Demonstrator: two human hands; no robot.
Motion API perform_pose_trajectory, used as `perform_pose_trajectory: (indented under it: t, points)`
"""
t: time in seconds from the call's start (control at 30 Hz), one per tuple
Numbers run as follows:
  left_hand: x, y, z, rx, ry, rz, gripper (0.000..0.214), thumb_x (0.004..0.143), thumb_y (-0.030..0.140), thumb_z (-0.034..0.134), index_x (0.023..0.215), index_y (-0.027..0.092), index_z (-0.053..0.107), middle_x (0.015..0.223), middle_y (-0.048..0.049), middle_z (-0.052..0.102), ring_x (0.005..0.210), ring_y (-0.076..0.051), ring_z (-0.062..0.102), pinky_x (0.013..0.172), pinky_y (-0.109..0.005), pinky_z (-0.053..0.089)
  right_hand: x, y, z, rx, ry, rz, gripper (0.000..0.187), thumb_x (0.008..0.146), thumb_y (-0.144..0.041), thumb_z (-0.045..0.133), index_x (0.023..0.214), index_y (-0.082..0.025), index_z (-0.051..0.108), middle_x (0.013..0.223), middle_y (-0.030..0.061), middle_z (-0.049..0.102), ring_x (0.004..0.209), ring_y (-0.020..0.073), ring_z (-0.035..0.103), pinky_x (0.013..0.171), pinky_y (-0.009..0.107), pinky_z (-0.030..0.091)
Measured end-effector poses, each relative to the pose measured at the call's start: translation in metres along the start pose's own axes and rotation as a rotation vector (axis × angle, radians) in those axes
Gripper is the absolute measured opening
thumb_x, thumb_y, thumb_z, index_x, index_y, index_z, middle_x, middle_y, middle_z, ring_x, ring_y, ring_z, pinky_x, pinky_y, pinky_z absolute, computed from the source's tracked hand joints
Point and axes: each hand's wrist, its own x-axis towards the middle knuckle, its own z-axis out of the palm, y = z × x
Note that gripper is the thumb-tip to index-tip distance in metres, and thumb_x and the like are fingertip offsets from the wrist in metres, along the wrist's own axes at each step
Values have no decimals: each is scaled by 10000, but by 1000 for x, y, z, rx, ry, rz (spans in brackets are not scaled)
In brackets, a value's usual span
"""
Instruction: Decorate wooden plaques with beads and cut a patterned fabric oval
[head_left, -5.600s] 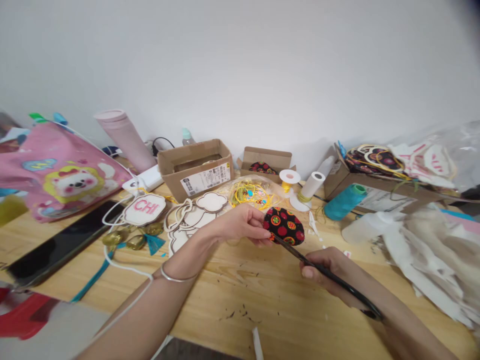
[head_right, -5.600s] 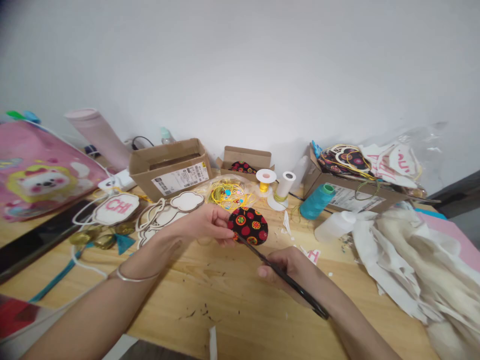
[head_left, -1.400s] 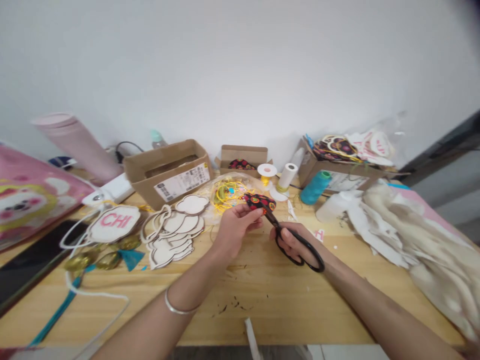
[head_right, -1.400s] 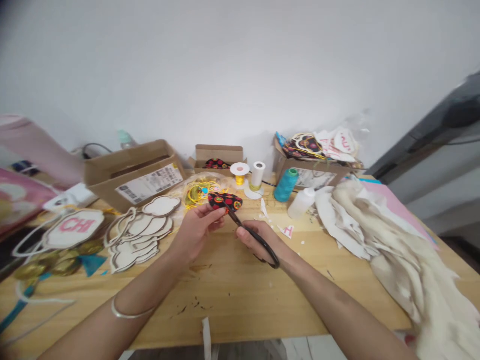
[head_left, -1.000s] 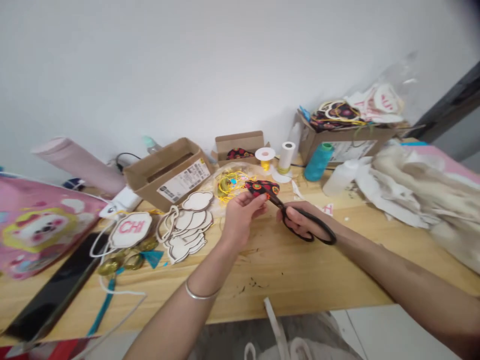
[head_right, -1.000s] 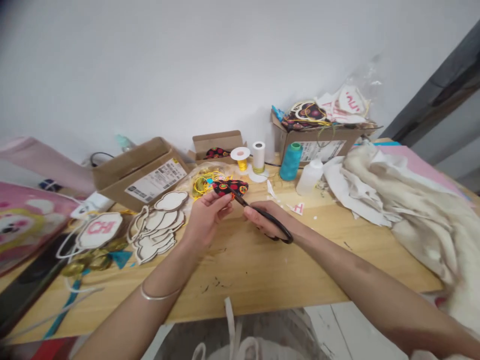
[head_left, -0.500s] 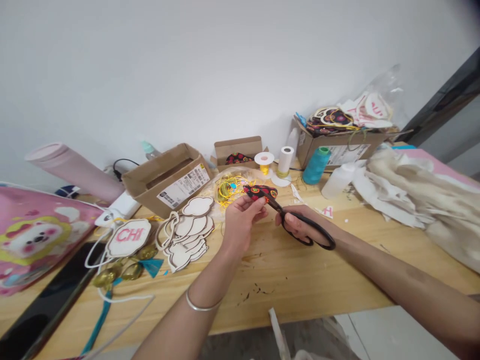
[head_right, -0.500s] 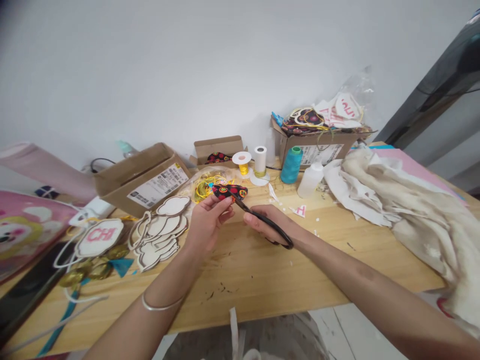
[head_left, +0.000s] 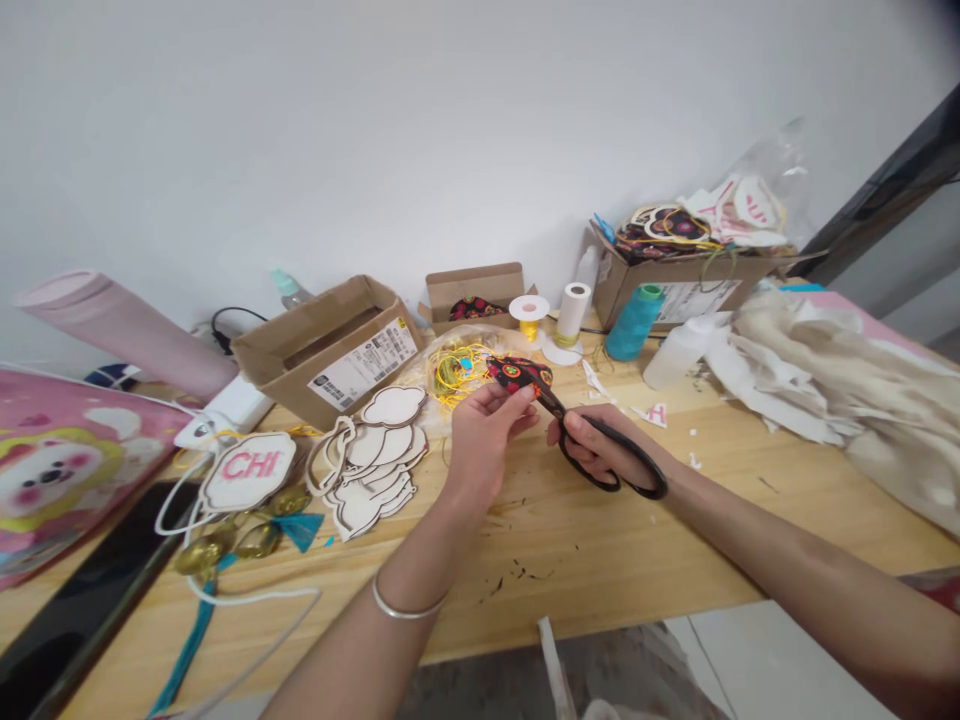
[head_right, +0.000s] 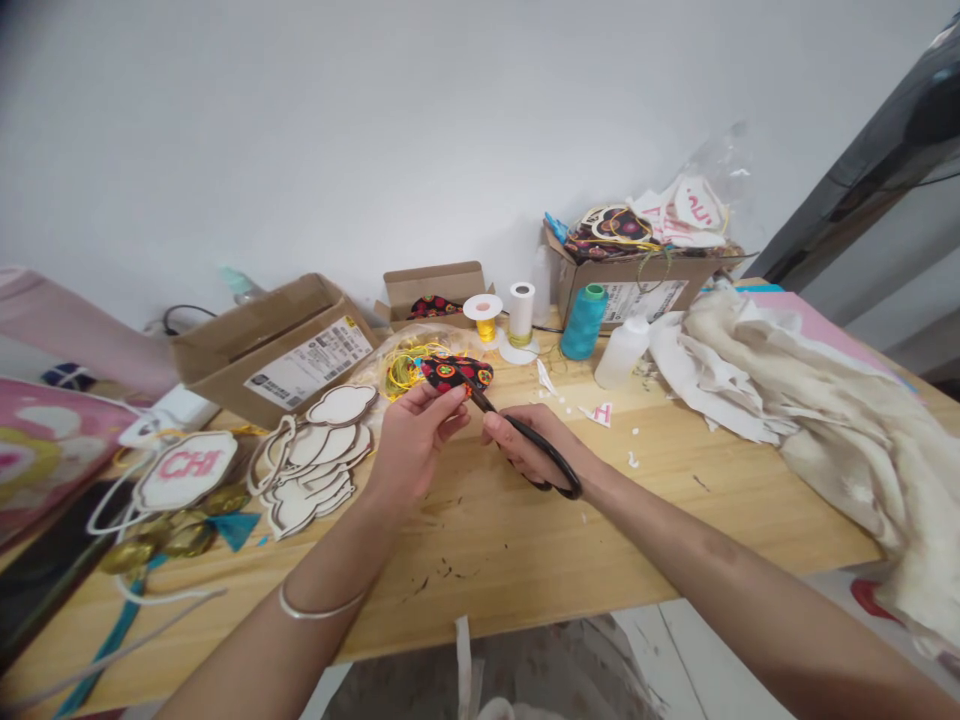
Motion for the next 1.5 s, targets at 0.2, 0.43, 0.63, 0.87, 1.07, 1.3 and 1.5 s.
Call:
perform_pose_trajectory:
  t: [0.2,0.43,0.63,0.87,1.07,1.3,1.5]
  points:
    - [-2,0,3,-17,11,-12,162,582,185,796,678,129,678,578,41,646,503,-36,573,536,-137,511,-3,0,-1,-28,2,-14,612,672,-765,527,783,-163,511,509,-109,271,376,29,195,317,171,180]
    - [-2,-3,4,-33,8,-4,173,585,191,797,685,122,674,585,42,643,507,-32,566,526,-131,514,-4,2,-6,-189,-5,-165,581,739,-746,470,711,-166,488,523,-73,336,394,42,274,349,192,208]
    - [-1,-4,4,-52,17,-15,175,584,186,797,678,123,664,581,43,637,519,-31,567,534,-126,509,-1,1,-2,-195,53,-111,619,725,-753,465,762,-142,556,486,-85,304,387,47,237,335,190,197]
    - [-3,-5,4,-24,30,-21,188,577,199,802,674,128,657,588,44,624,532,-41,565,558,-152,504,0,4,0,-145,80,-59,594,721,-744,480,731,-153,538,481,-99,274,365,37,224,315,177,188]
    - [-2,-4,4,-22,29,-38,215,556,217,817,677,128,663,588,42,630,532,-45,569,563,-161,508,0,6,-2,-192,78,-91,580,739,-733,476,693,-157,528,466,-102,246,358,36,205,334,193,145]
    - [-2,-5,3,-43,0,-30,180,580,190,803,690,132,673,627,33,654,559,-51,584,585,-168,516,0,7,-3,-215,90,-112,593,719,-752,476,669,-163,522,449,-101,234,362,43,201,363,217,122]
    - [-2,-5,3,-42,-20,-31,193,584,203,804,717,131,683,672,19,674,590,-57,594,606,-178,522,-2,5,-3,-219,111,-108,604,700,-763,486,654,-162,521,444,-98,247,366,42,210,376,223,115]
